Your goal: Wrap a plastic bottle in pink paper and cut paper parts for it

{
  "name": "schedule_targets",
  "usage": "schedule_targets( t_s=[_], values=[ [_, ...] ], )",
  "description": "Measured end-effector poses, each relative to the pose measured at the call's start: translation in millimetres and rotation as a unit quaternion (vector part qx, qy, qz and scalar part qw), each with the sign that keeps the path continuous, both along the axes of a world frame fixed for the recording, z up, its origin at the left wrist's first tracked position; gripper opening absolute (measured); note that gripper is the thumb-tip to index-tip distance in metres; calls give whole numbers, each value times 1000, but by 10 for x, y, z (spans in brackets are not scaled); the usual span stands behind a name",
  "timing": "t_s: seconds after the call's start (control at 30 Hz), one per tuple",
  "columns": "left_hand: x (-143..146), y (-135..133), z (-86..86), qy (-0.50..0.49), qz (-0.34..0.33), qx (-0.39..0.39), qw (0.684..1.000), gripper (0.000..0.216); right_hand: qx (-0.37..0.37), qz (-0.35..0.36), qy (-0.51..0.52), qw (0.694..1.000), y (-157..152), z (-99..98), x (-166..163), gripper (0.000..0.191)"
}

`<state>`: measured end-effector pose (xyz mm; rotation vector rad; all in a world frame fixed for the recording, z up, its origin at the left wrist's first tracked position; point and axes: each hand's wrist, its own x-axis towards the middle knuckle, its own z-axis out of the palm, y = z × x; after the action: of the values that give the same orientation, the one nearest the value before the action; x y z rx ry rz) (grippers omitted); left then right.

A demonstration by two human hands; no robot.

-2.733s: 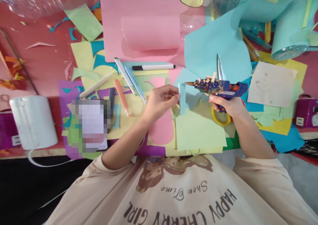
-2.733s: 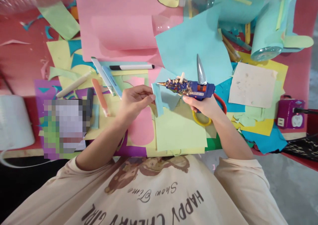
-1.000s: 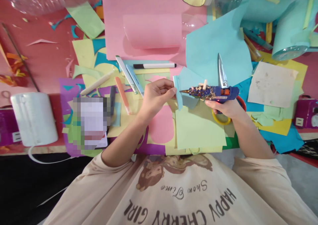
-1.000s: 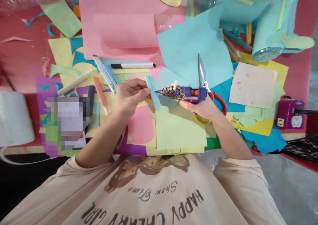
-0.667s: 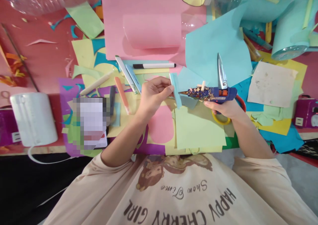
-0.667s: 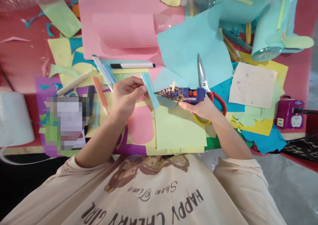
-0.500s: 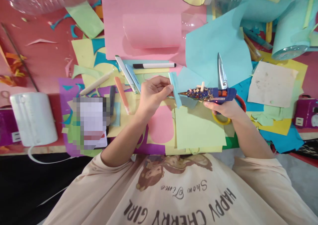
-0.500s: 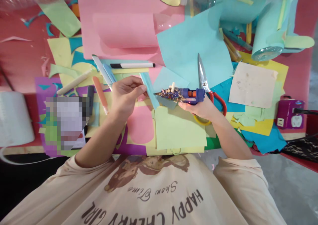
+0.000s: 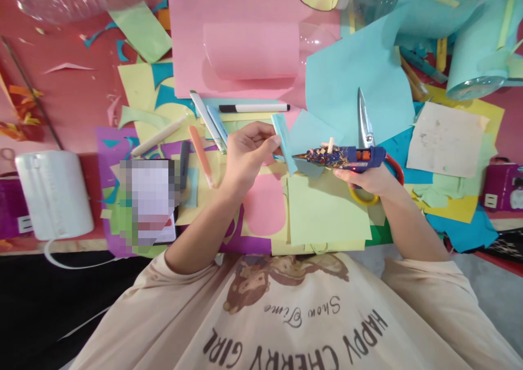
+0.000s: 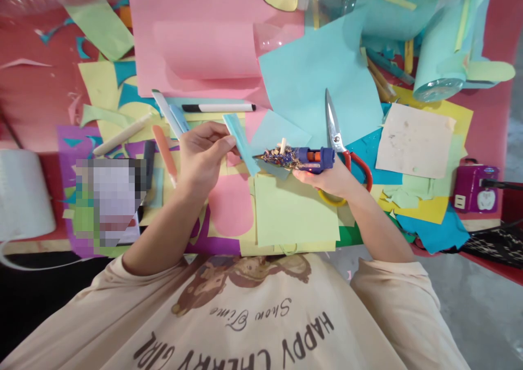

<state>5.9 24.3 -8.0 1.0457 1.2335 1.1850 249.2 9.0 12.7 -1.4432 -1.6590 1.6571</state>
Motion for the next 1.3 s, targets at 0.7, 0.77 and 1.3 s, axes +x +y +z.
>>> schedule_targets(
  t_s=[0.7, 0.77, 1.3],
  values=[
    [-28, 19, 20, -1, 38, 11, 999, 16, -10, 12, -8, 1000, 12, 57, -34, 19],
    [-26, 19, 27, 6, 44, 9, 999, 18, -11, 14, 0, 1000, 12, 62, -37, 16],
    [-50, 39, -33, -71, 68, 65, 993, 19, 20, 11, -6, 1000, 43, 42, -78, 32]
  ],
)
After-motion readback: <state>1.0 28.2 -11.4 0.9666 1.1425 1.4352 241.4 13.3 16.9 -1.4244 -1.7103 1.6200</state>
